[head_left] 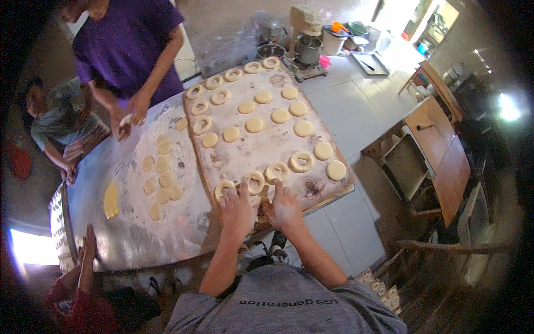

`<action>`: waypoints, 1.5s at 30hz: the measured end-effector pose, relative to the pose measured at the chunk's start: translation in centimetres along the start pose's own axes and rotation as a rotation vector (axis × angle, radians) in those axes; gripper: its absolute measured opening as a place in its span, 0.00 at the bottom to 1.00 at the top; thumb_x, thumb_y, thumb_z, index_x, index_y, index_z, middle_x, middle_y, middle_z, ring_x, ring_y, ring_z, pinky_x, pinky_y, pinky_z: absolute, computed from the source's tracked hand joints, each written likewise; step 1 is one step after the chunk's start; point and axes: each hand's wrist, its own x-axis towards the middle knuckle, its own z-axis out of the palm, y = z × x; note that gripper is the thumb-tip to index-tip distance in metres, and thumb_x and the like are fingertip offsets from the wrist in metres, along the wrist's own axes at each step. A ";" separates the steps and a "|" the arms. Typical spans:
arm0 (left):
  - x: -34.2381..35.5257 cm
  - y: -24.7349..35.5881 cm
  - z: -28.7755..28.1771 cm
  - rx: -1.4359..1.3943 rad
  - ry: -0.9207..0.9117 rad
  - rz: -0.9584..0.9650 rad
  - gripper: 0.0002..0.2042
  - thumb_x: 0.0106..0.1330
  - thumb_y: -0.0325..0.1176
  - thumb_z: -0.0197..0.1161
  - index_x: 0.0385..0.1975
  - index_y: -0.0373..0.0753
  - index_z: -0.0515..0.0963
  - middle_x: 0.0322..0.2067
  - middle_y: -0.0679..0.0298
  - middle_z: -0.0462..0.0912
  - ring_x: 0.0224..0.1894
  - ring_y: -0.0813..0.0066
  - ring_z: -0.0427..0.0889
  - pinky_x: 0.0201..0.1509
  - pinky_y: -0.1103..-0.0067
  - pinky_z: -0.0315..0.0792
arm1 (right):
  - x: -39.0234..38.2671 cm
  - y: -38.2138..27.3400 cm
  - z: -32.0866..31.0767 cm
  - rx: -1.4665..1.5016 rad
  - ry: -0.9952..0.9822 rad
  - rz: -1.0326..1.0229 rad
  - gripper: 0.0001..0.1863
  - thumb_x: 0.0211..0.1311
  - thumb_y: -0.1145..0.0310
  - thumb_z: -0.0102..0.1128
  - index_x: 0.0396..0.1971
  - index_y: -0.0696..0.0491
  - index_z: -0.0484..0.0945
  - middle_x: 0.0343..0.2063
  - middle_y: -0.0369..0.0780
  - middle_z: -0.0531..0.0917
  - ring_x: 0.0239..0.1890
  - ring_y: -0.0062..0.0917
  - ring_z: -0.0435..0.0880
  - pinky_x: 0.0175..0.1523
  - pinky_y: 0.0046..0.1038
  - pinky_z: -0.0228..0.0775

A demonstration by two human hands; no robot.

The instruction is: The person shapes small dough pieces into rings by hand and places them on a wooden tray. They then carry the tray to a multi-tiered rack and stack it with other trays of dough.

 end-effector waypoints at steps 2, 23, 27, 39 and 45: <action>0.4 0.8 -1.1 0.022 -0.045 0.020 0.37 0.54 0.38 0.69 0.63 0.42 0.58 0.48 0.47 0.70 0.54 0.49 0.70 0.57 0.58 0.62 | -0.4 0.7 -1.8 0.254 -0.042 0.083 0.37 0.53 0.63 0.66 0.60 0.57 0.58 0.36 0.51 0.78 0.38 0.43 0.80 0.42 0.42 0.72; 15.3 -1.2 1.2 -0.886 0.414 0.513 0.16 0.59 0.25 0.57 0.49 0.34 0.73 0.47 0.48 0.75 0.50 0.50 0.75 0.57 0.63 0.68 | 7.2 -3.6 -7.5 0.453 0.024 0.000 0.25 0.57 0.68 0.61 0.55 0.54 0.71 0.36 0.44 0.82 0.35 0.32 0.82 0.46 0.32 0.74; 10.2 -20.7 -7.1 -0.577 0.534 0.303 0.18 0.61 0.24 0.56 0.52 0.36 0.71 0.51 0.52 0.74 0.54 0.53 0.74 0.59 0.67 0.69 | 15.3 -11.8 4.4 0.432 -0.285 -0.276 0.21 0.55 0.65 0.61 0.50 0.54 0.78 0.34 0.45 0.85 0.42 0.36 0.84 0.50 0.35 0.73; 1.4 -35.0 -10.6 -0.047 0.671 -0.215 0.13 0.63 0.29 0.58 0.48 0.36 0.74 0.44 0.50 0.77 0.44 0.51 0.78 0.47 0.64 0.72 | 19.3 -23.6 11.3 0.057 -0.419 -0.360 0.18 0.53 0.59 0.67 0.39 0.52 0.77 0.32 0.41 0.82 0.38 0.35 0.82 0.43 0.35 0.74; 1.9 -26.5 -14.5 -0.801 0.032 -0.182 0.17 0.62 0.35 0.65 0.46 0.31 0.76 0.29 0.54 0.82 0.32 0.58 0.82 0.39 0.71 0.76 | 14.2 -24.7 7.3 1.019 -0.541 -0.222 0.19 0.53 0.79 0.67 0.41 0.53 0.68 0.33 0.32 0.75 0.39 0.13 0.73 0.41 0.20 0.68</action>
